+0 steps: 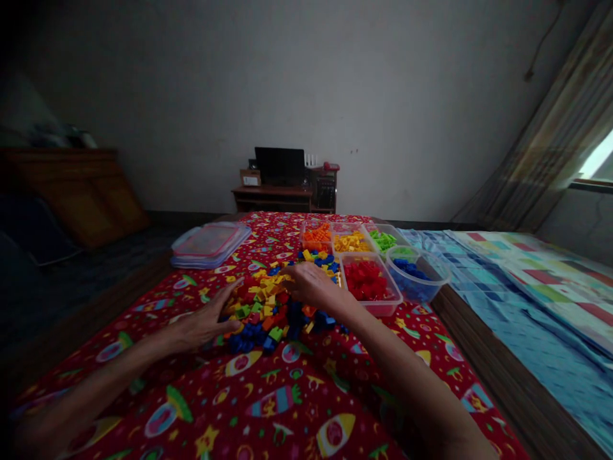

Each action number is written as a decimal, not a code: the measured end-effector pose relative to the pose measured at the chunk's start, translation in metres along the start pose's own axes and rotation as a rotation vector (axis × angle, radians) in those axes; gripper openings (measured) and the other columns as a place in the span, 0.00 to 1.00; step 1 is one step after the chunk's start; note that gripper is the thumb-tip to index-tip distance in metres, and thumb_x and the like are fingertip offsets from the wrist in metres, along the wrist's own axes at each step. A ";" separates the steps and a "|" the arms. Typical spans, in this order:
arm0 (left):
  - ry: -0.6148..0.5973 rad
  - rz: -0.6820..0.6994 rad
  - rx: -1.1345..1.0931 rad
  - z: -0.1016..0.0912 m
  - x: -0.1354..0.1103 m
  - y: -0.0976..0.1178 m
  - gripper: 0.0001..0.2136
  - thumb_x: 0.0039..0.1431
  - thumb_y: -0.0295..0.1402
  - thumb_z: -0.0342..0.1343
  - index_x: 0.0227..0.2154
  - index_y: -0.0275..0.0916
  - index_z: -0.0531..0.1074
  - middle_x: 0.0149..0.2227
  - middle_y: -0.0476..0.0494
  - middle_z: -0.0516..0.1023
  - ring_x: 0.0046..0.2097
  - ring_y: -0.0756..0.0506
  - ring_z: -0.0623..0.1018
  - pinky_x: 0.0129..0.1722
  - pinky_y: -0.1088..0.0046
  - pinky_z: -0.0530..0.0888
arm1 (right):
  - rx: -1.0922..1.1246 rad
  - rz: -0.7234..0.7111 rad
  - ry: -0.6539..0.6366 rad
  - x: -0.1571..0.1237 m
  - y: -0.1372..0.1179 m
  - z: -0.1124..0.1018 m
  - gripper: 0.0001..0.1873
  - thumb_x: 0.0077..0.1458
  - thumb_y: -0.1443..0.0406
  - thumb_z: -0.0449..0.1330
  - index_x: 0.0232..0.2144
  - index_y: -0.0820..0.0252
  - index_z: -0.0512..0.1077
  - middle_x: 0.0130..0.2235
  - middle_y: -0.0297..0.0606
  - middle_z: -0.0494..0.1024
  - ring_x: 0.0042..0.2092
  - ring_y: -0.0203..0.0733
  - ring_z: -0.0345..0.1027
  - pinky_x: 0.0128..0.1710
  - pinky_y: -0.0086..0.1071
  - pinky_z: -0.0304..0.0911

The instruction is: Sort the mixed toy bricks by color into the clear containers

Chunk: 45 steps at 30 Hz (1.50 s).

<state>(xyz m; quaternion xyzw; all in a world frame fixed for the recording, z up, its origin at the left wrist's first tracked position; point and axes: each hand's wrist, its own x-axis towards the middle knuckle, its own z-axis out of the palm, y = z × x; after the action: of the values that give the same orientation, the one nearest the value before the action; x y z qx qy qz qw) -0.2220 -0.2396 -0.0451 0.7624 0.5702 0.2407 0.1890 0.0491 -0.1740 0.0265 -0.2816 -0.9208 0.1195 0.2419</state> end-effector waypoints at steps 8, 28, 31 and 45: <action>0.150 0.074 0.062 0.026 0.029 0.022 0.32 0.52 0.50 0.55 0.59 0.43 0.62 0.63 0.36 0.59 0.65 0.34 0.57 0.62 0.52 0.56 | 0.006 -0.048 -0.109 0.015 -0.009 0.031 0.10 0.52 0.73 0.59 0.38 0.63 0.75 0.34 0.41 0.77 0.34 0.38 0.68 0.32 0.27 0.56; 0.020 0.052 -0.132 0.000 0.096 0.066 0.17 0.49 0.47 0.54 0.21 0.36 0.71 0.20 0.52 0.68 0.25 0.50 0.67 0.23 0.77 0.61 | 0.064 0.062 0.154 0.002 0.028 0.001 0.25 0.53 0.74 0.56 0.54 0.59 0.68 0.39 0.42 0.79 0.39 0.40 0.71 0.40 0.33 0.61; 0.019 -0.016 -0.162 0.002 0.092 0.075 0.22 0.51 0.52 0.51 0.16 0.37 0.64 0.16 0.55 0.57 0.20 0.53 0.58 0.20 0.77 0.53 | 0.057 -0.045 0.096 0.001 0.019 0.003 0.27 0.54 0.73 0.56 0.56 0.60 0.64 0.40 0.44 0.78 0.38 0.40 0.70 0.37 0.31 0.60; 0.006 0.169 0.163 -0.004 0.086 0.073 0.16 0.57 0.41 0.51 0.39 0.39 0.79 0.40 0.43 0.80 0.40 0.44 0.77 0.40 0.73 0.71 | -0.126 0.128 0.171 0.002 0.051 -0.032 0.11 0.54 0.72 0.54 0.38 0.64 0.74 0.30 0.38 0.76 0.29 0.35 0.65 0.30 0.27 0.56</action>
<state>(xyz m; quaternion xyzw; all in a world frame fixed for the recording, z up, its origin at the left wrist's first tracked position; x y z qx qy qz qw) -0.1468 -0.1779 0.0121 0.8199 0.5221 0.2110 0.1037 0.0877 -0.1289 0.0368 -0.3637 -0.8826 0.0520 0.2932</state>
